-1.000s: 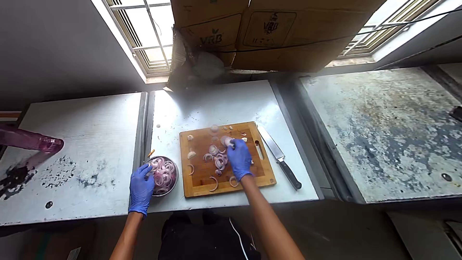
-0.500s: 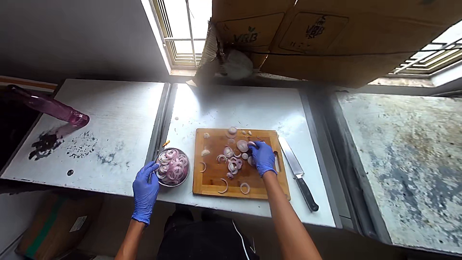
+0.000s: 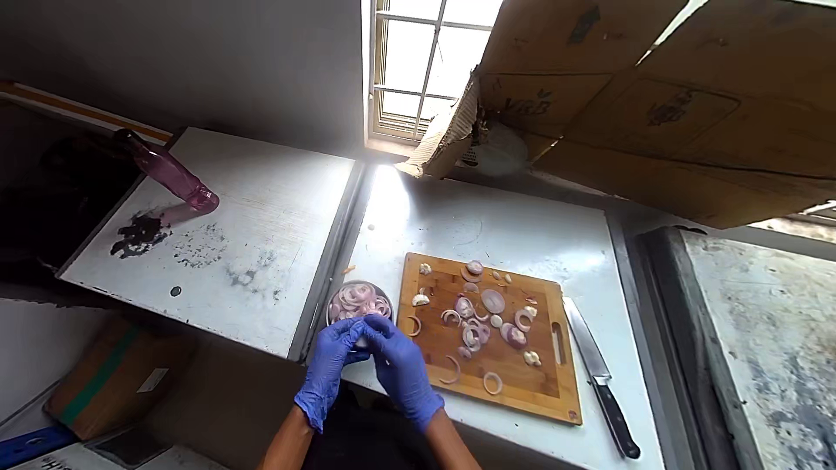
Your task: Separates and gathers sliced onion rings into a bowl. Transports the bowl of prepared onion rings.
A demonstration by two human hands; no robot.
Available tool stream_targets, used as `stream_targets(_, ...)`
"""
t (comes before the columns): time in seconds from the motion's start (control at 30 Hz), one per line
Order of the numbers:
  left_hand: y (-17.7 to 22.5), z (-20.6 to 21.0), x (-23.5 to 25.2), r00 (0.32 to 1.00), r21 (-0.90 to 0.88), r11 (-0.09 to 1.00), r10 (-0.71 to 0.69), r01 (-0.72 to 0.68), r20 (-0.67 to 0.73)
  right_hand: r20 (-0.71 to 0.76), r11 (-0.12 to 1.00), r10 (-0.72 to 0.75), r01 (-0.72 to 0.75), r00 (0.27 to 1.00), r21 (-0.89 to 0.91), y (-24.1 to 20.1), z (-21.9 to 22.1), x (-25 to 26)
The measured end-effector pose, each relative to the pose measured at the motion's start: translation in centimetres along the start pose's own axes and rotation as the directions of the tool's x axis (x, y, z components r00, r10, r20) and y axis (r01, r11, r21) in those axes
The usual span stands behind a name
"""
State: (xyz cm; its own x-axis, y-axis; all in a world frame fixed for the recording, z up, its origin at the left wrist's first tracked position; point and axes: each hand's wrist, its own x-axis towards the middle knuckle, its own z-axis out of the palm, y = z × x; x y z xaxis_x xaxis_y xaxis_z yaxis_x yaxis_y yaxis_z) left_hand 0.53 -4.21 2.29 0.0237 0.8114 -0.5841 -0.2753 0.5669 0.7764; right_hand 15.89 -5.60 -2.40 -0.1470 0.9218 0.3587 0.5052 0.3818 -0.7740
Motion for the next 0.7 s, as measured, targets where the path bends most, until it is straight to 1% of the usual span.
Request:
stream_targets(0.03, 0.2, -0.5, 0.3, 0.999, -0.005, 1.0, 0.016, -0.016, -0.028, 0.039, 0.999, 0.012, -0.013, 0.999, 0.032, -0.1, 0.7, -0.2)
stream_targets(0.07, 0.2, -1.2, 0.5, 0.998, 0.015, 0.999, 0.052, -0.051, -0.044, 0.05, 0.992, 0.067, -0.072, 0.996, 0.102, -0.1, 1.2, -0.3)
stream_targets(0.1, 0.2, -1.7, 0.9, 0.99, 0.077, 0.989, 0.128, -0.124, -0.058, 0.031, 0.97, 0.16, -0.163, 0.987, 0.179, -0.3, 1.5, -0.2)
stream_targets(0.13, 0.0, -2.2, 1.4, 0.967, 0.183, 0.955, 0.246, -0.231, -0.06, 0.011, 0.924, 0.296, -0.289, 0.955, 0.25, -0.7, 1.6, 0.1)
stream_targets(0.17, -0.5, -2.5, 1.7, 0.923, 0.325, 0.879, 0.382, -0.35, -0.041, 0.02, 0.837, 0.463, -0.445, 0.886, 0.319, -1.4, 1.6, 0.6)
stream_targets(0.2, -1.0, -2.6, 2.0, 0.854, 0.472, 0.751, 0.521, -0.461, 0.006, 0.079, 0.7, 0.619, -0.594, 0.781, 0.396, -2.2, 1.3, 1.3)
stream_targets(0.23, -1.4, -2.6, 2.2, 0.774, 0.572, 0.603, 0.626, -0.557, 0.093, 0.181, 0.541, 0.708, -0.689, 0.683, 0.483, -2.8, 0.9, 2.1)
stream_targets(0.27, -1.8, -2.4, 2.3, 0.712, 0.62, 0.476, 0.673, -0.624, 0.201, 0.274, 0.397, 0.741, -0.729, 0.613, 0.558, -3.2, 0.7, 2.9)
stream_targets(0.3, -2.0, -2.2, 2.3, 0.68, 0.628, 0.4, 0.67, -0.667, 0.297, 0.327, 0.299, 0.747, -0.733, 0.578, 0.612, -3.2, 0.6, 3.4)
stream_targets(0.33, -2.2, -2.0, 2.1, 0.671, 0.619, 0.373, 0.648, -0.691, 0.359, 0.339, 0.253, 0.75, -0.72, 0.568, 0.647, -3.1, 0.7, 3.5)
stream_targets(0.37, -2.2, -1.9, 2.0, 0.675, 0.584, 0.401, 0.631, -0.705, 0.382, 0.33, 0.242, 0.751, -0.704, 0.571, 0.668, -2.7, 0.7, 3.6)
stream_targets(0.43, -1.8, -2.3, 2.2, 0.707, 0.487, 0.528, 0.62, -0.696, 0.34, 0.301, 0.295, 0.731, -0.681, 0.613, 0.67, -2.0, 0.6, 3.5)
stream_targets(0.47, -1.6, -2.5, 2.4, 0.755, 0.446, 0.614, 0.582, -0.651, 0.301, 0.3, 0.345, 0.703, -0.678, 0.644, 0.649, -1.6, 0.6, 3.4)
stream_targets(0.5, -1.2, -2.6, 2.5, 0.82, 0.411, 0.71, 0.51, -0.571, 0.259, 0.315, 0.403, 0.672, -0.688, 0.67, 0.604, -1.3, 0.5, 3.3)
stream_targets(0.53, -0.7, -2.7, 2.7, 0.884, 0.367, 0.805, 0.411, -0.467, 0.224, 0.342, 0.459, 0.644, -0.703, 0.684, 0.543, -1.1, 0.5, 3.2)
stream_targets(0.57, -0.2, -2.7, 2.9, 0.926, 0.326, 0.87, 0.318, -0.371, 0.205, 0.364, 0.506, 0.629, -0.717, 0.687, 0.479, -1.0, 0.6, 3.3)
stream_targets(0.6, 0.2, -2.6, 3.2, 0.947, 0.317, 0.897, 0.26, -0.309, 0.187, 0.373, 0.534, 0.635, -0.733, 0.677, 0.421, -1.0, 0.8, 3.5)
stream_targets(0.63, 0.3, -2.5, 3.3, 0.957, 0.332, 0.901, 0.235, -0.28, 0.17, 0.365, 0.537, 0.661, -0.753, 0.656, 0.379, -1.2, 1.0, 3.8)
stream_targets(0.7, 0.2, -2.3, 3.6, 0.961, 0.395, 0.876, 0.249, -0.277, 0.121, 0.326, 0.515, 0.724, -0.791, 0.608, 0.33, -1.4, 1.6, 4.1)
